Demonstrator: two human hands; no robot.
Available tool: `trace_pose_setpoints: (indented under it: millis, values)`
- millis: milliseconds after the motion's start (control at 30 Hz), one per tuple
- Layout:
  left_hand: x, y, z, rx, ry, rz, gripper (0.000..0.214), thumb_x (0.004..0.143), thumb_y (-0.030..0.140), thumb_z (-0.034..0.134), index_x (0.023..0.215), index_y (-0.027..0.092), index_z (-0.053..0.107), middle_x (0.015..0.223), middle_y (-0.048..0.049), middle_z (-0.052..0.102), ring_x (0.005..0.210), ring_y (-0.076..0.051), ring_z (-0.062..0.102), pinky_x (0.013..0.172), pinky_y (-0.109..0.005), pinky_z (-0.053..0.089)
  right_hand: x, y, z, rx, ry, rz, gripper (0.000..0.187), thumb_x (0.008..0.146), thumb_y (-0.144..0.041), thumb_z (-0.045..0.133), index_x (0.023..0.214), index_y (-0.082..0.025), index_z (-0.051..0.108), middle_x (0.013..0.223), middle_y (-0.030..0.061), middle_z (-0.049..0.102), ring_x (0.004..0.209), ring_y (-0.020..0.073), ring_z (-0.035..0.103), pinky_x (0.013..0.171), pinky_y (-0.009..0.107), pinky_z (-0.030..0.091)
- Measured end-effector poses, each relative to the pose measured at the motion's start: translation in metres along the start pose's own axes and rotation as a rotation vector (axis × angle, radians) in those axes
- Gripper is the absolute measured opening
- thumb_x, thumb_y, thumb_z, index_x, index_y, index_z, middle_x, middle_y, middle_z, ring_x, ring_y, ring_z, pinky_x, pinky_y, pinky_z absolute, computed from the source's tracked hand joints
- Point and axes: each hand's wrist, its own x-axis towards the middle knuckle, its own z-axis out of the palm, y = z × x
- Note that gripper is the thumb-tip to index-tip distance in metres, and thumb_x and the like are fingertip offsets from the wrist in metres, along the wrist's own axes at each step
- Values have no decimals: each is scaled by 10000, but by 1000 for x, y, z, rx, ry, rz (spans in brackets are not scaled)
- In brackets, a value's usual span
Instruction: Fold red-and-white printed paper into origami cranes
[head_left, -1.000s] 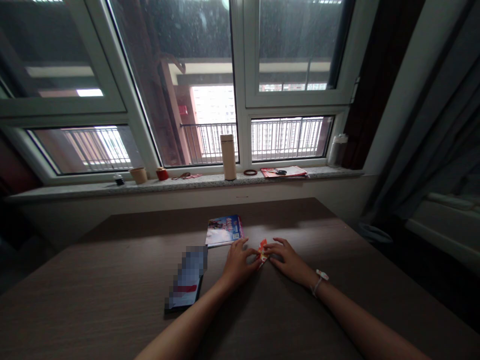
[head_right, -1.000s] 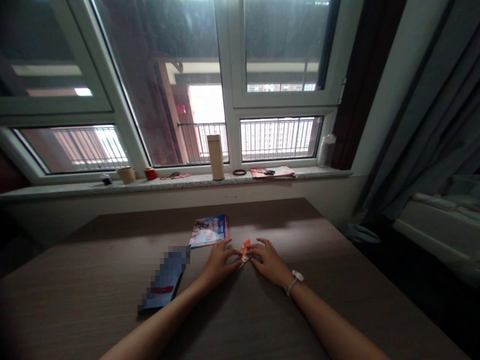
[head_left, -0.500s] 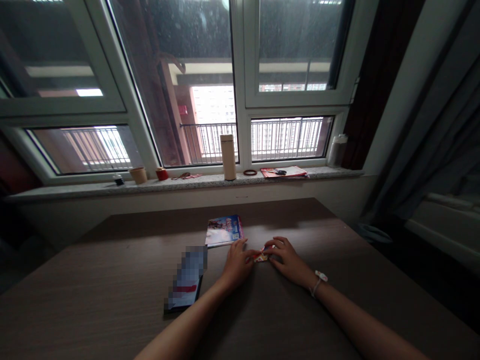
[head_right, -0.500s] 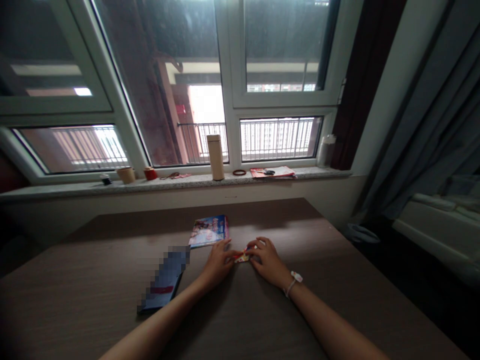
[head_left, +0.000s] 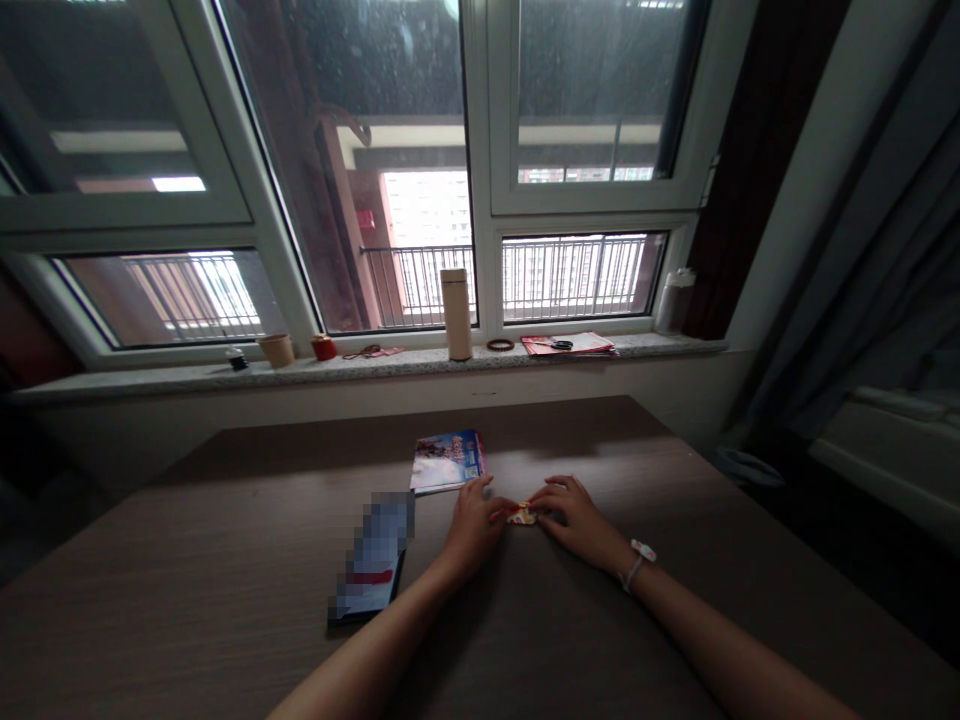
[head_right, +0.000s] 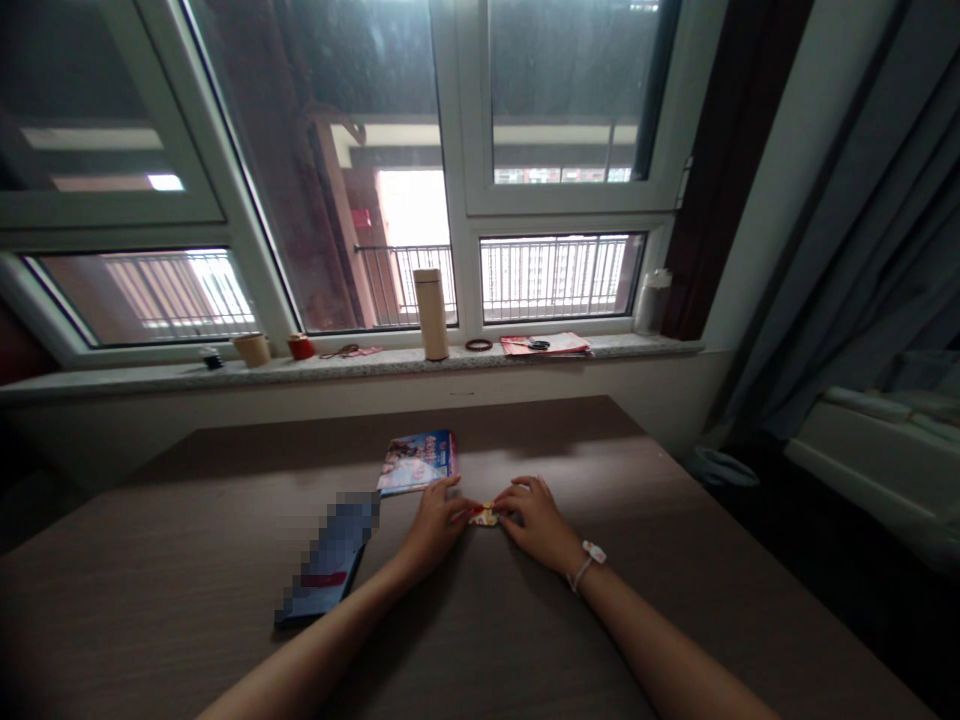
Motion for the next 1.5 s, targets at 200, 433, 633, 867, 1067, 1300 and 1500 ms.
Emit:
trace_pose_setpoints:
  millis: [200, 433, 633, 867, 1067, 1300, 1500]
  values:
    - [-1, 1, -2, -1, -25, -9, 208, 743, 328, 742, 948, 299, 760, 1362, -73, 485, 1280, -321, 405, 1070, -506, 335, 0, 1, 1, -6, -2, 2, 187, 842, -309, 597, 984, -314, 719, 1064, 10, 693, 1224, 258, 437, 1101, 509, 229]
    - [-1, 6, -6, 17, -52, -12, 247, 722, 340, 759, 963, 289, 757, 1369, -89, 483, 1282, -332, 406, 1069, -502, 338, 0, -2, 1, -11, -13, 11, 170, 824, -358, 632, 958, -316, 726, 1041, 12, 686, 1233, 260, 423, 1108, 518, 191]
    - [-1, 8, -8, 1, -19, 18, 228, 732, 311, 755, 960, 300, 757, 1351, -78, 518, 1266, -324, 436, 1054, -515, 355, 0, -2, 3, -16, 15, 10, 169, 833, -402, 627, 932, -311, 729, 1013, 20, 685, 1221, 272, 439, 1109, 542, 156]
    - [0, 8, -6, 17, -29, -2, 195, 745, 315, 750, 939, 312, 765, 1341, -85, 511, 1260, -311, 434, 1054, -494, 357, 0, -3, 4, -13, 19, 19, 158, 813, -372, 659, 939, -299, 718, 1032, 26, 681, 1260, 280, 416, 1125, 561, 103]
    - [0, 8, -6, 26, -42, -14, 172, 791, 379, 698, 931, 307, 767, 1345, -80, 510, 1265, -298, 427, 1066, -486, 344, 1, -3, 6, -26, 31, 3, 116, 831, -366, 638, 887, -300, 715, 1009, 21, 678, 1259, 271, 422, 1126, 573, 87]
    - [0, 8, -6, 35, -51, -33, 169, 819, 374, 664, 908, 281, 774, 1353, -95, 512, 1268, -305, 430, 1065, -475, 343, 2, -5, 4, -32, 29, 29, 137, 868, -362, 591, 867, -279, 700, 982, 16, 683, 1249, 253, 435, 1123, 569, 80]
    - [2, 10, -6, 18, -74, -78, 152, 810, 351, 668, 894, 282, 773, 1381, -79, 497, 1275, -308, 421, 1069, -474, 330, 5, -4, 9, -50, 64, 107, 183, 895, -376, 547, 851, -267, 687, 957, 6, 692, 1232, 246, 447, 1116, 571, 49]
